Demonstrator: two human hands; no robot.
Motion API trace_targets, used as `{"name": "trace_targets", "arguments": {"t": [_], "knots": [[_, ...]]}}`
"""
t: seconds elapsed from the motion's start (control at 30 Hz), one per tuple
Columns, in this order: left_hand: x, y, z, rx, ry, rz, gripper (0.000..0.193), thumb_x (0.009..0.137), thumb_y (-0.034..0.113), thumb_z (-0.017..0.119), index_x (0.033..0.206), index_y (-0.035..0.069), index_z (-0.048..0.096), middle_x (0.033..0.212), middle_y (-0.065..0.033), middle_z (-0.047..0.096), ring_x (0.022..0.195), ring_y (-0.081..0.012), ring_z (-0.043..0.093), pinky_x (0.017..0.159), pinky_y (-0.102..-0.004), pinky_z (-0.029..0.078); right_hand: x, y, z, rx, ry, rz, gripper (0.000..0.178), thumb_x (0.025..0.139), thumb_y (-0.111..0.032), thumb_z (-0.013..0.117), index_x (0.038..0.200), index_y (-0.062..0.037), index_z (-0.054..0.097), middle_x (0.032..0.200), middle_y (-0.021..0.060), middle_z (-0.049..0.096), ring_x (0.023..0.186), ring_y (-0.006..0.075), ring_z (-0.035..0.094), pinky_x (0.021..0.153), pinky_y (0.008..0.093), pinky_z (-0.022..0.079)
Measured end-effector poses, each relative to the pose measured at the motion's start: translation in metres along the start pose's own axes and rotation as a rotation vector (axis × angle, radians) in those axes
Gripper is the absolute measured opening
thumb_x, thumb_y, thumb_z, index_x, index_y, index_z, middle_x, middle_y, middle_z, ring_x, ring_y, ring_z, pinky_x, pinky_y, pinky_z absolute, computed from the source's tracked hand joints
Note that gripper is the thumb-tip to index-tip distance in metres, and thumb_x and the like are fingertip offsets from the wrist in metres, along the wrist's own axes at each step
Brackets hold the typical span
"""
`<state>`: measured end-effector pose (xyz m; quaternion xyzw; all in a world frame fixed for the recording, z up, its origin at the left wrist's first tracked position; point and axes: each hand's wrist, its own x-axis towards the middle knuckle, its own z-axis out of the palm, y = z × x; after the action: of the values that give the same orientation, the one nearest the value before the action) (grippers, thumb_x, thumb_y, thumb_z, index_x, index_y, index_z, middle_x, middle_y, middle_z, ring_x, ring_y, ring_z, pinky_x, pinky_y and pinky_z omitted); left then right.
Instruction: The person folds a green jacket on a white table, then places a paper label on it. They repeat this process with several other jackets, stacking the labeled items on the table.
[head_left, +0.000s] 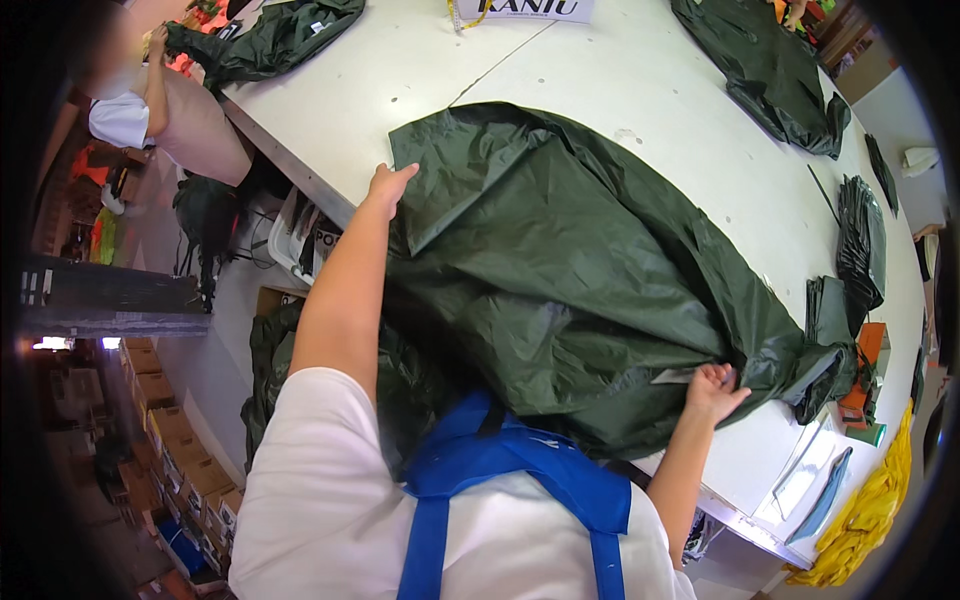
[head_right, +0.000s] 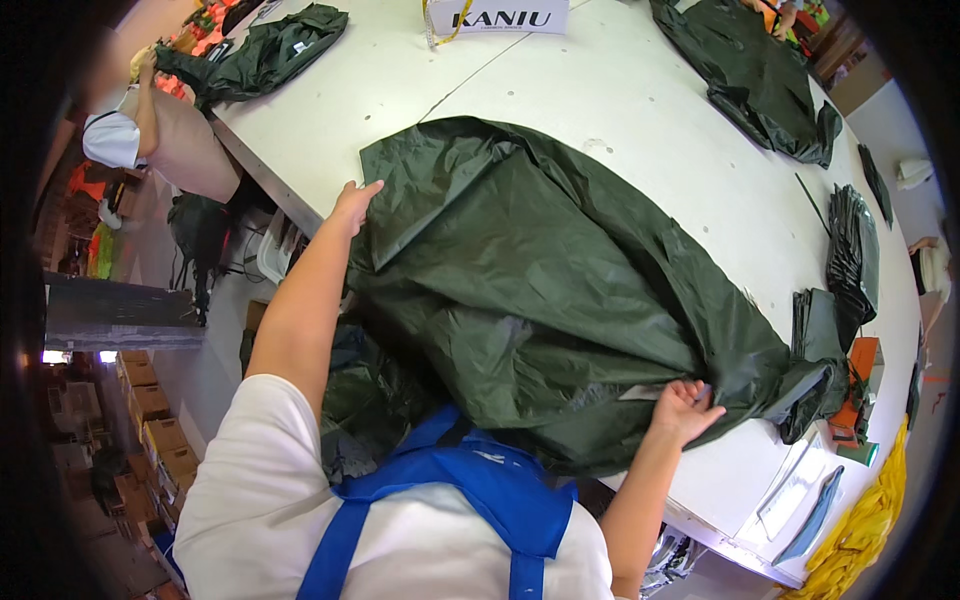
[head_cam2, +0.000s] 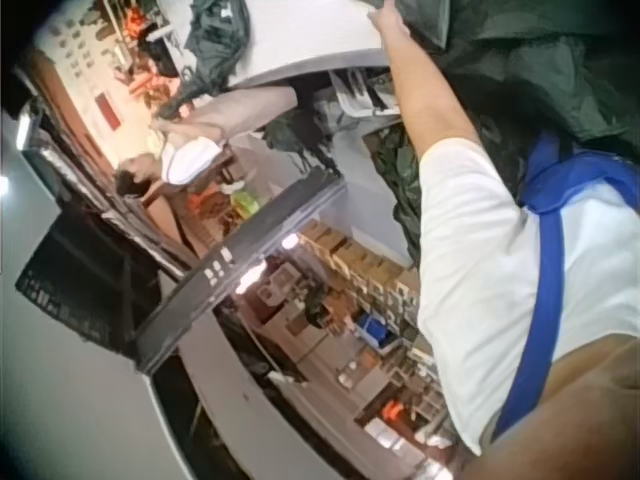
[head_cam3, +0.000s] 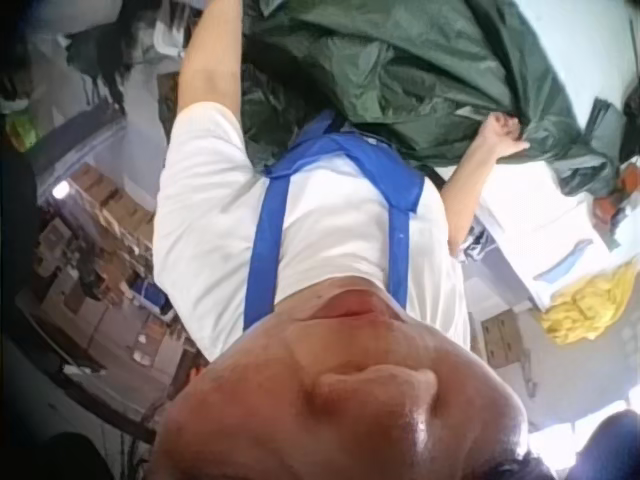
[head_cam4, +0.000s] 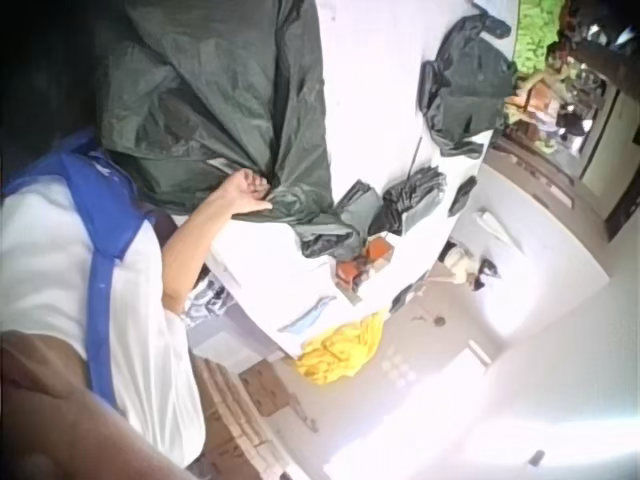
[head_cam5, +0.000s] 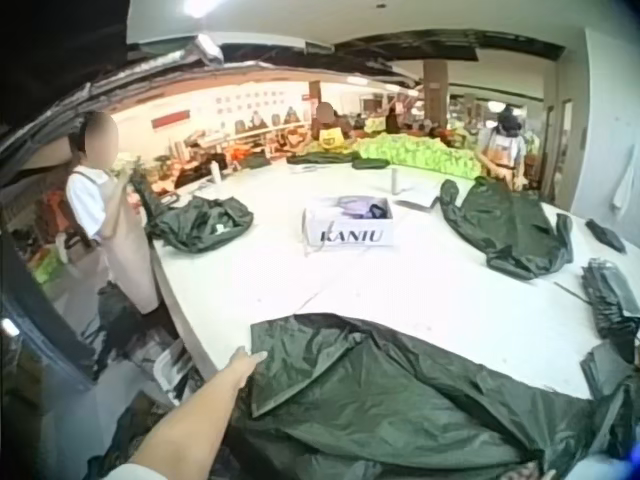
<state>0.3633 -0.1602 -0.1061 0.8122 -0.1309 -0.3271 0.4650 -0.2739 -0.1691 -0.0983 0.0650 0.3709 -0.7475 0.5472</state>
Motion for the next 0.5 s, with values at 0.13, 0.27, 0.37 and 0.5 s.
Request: {"name": "trace_targets", "arguments": {"t": [0.13, 0.27, 0.37, 0.5], "knots": [[0.067, 0.009, 0.015, -0.017, 0.111, 0.003, 0.068, 0.076, 0.021, 0.074, 0.126, -0.011, 0.042, 0.118, -0.0249, 0.056, 0.104, -0.034, 0.058, 0.087, -0.0426, 0.048, 0.005, -0.012, 0.023, -0.345, 0.146, -0.462, 0.032, 0.098, -0.036, 0.045, 0.091, -0.0064, 0.054, 0.075, 0.0019, 0.055, 0.061, 0.0116, 0.046, 0.053, 0.0232, 0.035], [0.105, 0.029, 0.012, -0.304, -0.112, -0.054, 0.038, 0.08, 0.014, 0.071, 0.11, -0.006, 0.059, 0.102, -0.019, 0.065, 0.088, -0.0318, 0.062, 0.079, -0.0438, 0.05, 0.002, -0.053, 0.058, -0.528, 0.04, -0.736, 0.033, 0.095, -0.034, 0.054, 0.094, -0.0006, 0.058, 0.078, 0.0048, 0.058, 0.064, 0.013, 0.05, 0.056, 0.0239, 0.038], [0.08, 0.084, -0.023, -0.324, -0.281, 0.203, 0.027, 0.084, 0.02, 0.068, 0.101, 0.0, 0.06, 0.092, -0.0103, 0.066, 0.078, -0.0229, 0.064, 0.071, -0.0368, 0.052, -0.009, -0.112, 0.1, -0.583, 0.048, -0.994, 0.03, 0.092, -0.03, 0.06, 0.08, -0.0036, 0.055, 0.071, 0.0039, 0.056, 0.059, 0.0139, 0.053, 0.055, 0.0235, 0.039], [0.034, 0.166, -0.087, -0.194, -0.167, 0.354, 0.028, 0.084, 0.024, 0.069, 0.099, 0.003, 0.061, 0.082, -0.0031, 0.065, 0.064, -0.0103, 0.06, 0.056, -0.0255, 0.046, -0.034, -0.192, 0.141, -0.428, 0.056, -1.206, 0.03, 0.09, -0.029, 0.062, 0.084, 0.0001, 0.06, 0.072, 0.0054, 0.06, 0.06, 0.0135, 0.054, 0.056, 0.0241, 0.043]]}}
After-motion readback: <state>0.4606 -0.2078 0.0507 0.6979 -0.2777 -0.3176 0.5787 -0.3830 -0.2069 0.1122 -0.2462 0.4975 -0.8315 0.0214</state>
